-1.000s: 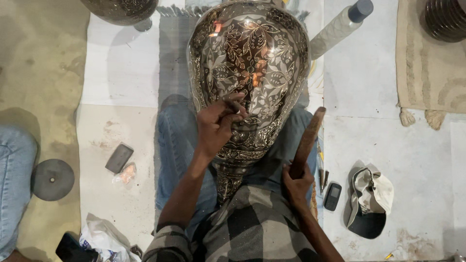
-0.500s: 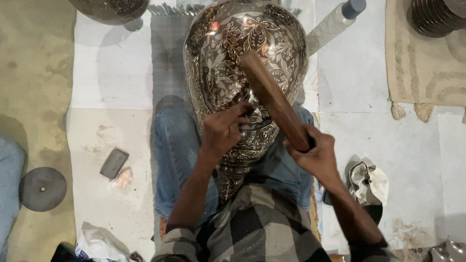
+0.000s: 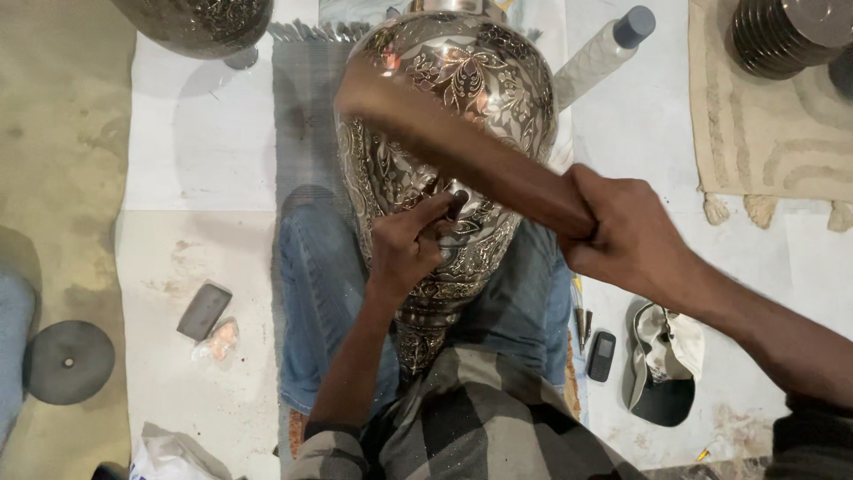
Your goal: The person sits on the floor holding a large engraved brass vase on their lap and decorates its surface by hand, positioning a small chisel against the metal and striking it with a wooden mallet to cut floral patterns, repositioning the chisel repeatedly across the design.
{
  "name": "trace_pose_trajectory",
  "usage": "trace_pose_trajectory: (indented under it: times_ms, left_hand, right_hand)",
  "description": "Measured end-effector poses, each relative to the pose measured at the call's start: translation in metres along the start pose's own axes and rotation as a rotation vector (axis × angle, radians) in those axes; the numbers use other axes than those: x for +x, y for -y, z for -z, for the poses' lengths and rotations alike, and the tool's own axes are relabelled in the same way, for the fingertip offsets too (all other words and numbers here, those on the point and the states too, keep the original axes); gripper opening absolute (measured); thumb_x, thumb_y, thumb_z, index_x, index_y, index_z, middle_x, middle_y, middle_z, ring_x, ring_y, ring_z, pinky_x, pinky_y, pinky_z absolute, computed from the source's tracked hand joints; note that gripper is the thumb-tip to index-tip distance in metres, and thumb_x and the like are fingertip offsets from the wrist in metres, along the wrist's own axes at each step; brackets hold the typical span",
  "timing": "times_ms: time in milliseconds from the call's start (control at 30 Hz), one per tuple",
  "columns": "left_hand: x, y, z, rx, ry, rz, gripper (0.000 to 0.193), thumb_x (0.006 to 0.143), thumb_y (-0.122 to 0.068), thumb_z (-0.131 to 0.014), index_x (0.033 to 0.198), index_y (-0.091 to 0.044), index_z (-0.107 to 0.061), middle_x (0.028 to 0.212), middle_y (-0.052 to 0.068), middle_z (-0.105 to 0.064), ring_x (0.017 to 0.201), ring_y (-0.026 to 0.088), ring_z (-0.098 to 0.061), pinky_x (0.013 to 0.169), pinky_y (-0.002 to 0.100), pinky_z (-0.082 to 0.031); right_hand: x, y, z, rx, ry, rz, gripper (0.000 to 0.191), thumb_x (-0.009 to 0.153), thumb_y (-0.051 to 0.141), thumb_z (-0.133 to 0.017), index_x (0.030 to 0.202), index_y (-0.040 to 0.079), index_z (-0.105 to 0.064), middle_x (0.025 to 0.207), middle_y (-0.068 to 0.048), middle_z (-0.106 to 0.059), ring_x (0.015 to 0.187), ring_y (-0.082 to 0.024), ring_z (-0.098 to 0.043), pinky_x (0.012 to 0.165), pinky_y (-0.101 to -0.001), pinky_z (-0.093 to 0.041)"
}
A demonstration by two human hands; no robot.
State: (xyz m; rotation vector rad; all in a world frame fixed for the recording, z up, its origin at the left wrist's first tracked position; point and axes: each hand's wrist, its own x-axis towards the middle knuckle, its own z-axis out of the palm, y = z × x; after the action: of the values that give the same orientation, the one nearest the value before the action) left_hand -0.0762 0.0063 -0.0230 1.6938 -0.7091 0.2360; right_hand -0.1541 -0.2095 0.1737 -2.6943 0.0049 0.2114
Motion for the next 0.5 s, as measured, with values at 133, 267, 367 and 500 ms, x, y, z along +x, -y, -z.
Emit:
trace_pose_trajectory:
  times_ms: [133,267,367,500]
  left_hand:
    - [-0.002,0.005,-0.002,-0.022,0.0,-0.044,0.037,0.095,0.005,-0.054,0.123,-0.012,-0.07,0.093,0.007,-0.079,0.08,0.016,-0.08,0.068,0.029,-0.065]
    - [-0.004,0.011,-0.008,-0.049,0.018,-0.003,0.034,0.1,0.006,-0.051,0.121,-0.011,-0.071,0.09,0.007,-0.079,0.075,0.013,-0.08,0.063,0.027,-0.067]
    - [-0.007,0.015,-0.008,0.041,0.023,-0.07,0.031,0.095,-0.001,-0.06,0.123,-0.006,-0.072,0.084,0.007,-0.08,0.069,0.015,-0.077,0.06,0.03,-0.063]
    - [-0.009,0.016,-0.007,0.013,0.025,-0.024,0.035,0.096,0.003,-0.05,0.121,-0.01,-0.071,0.087,0.007,-0.079,0.076,0.013,-0.079,0.064,0.027,-0.065]
  right_hand:
    - [0.004,0.003,-0.002,-0.102,-0.014,0.0,0.035,0.067,0.01,-0.073,0.097,0.002,-0.057,0.07,-0.019,-0.066,0.062,-0.04,-0.066,0.056,-0.0489,-0.051]
    - [0.005,0.004,-0.002,-0.146,0.036,-0.024,0.036,0.066,0.008,-0.072,0.097,0.002,-0.056,0.071,-0.017,-0.066,0.056,-0.038,-0.066,0.053,-0.0491,-0.05]
    - [0.006,0.008,-0.003,-0.201,0.09,-0.066,0.035,0.066,0.01,-0.073,0.095,0.002,-0.055,0.068,-0.018,-0.066,0.057,-0.039,-0.065,0.055,-0.05,-0.05]
    - [0.005,0.008,-0.001,-0.076,0.029,0.009,0.033,0.066,0.011,-0.071,0.094,0.002,-0.054,0.07,-0.018,-0.066,0.057,-0.037,-0.066,0.053,-0.0487,-0.051]
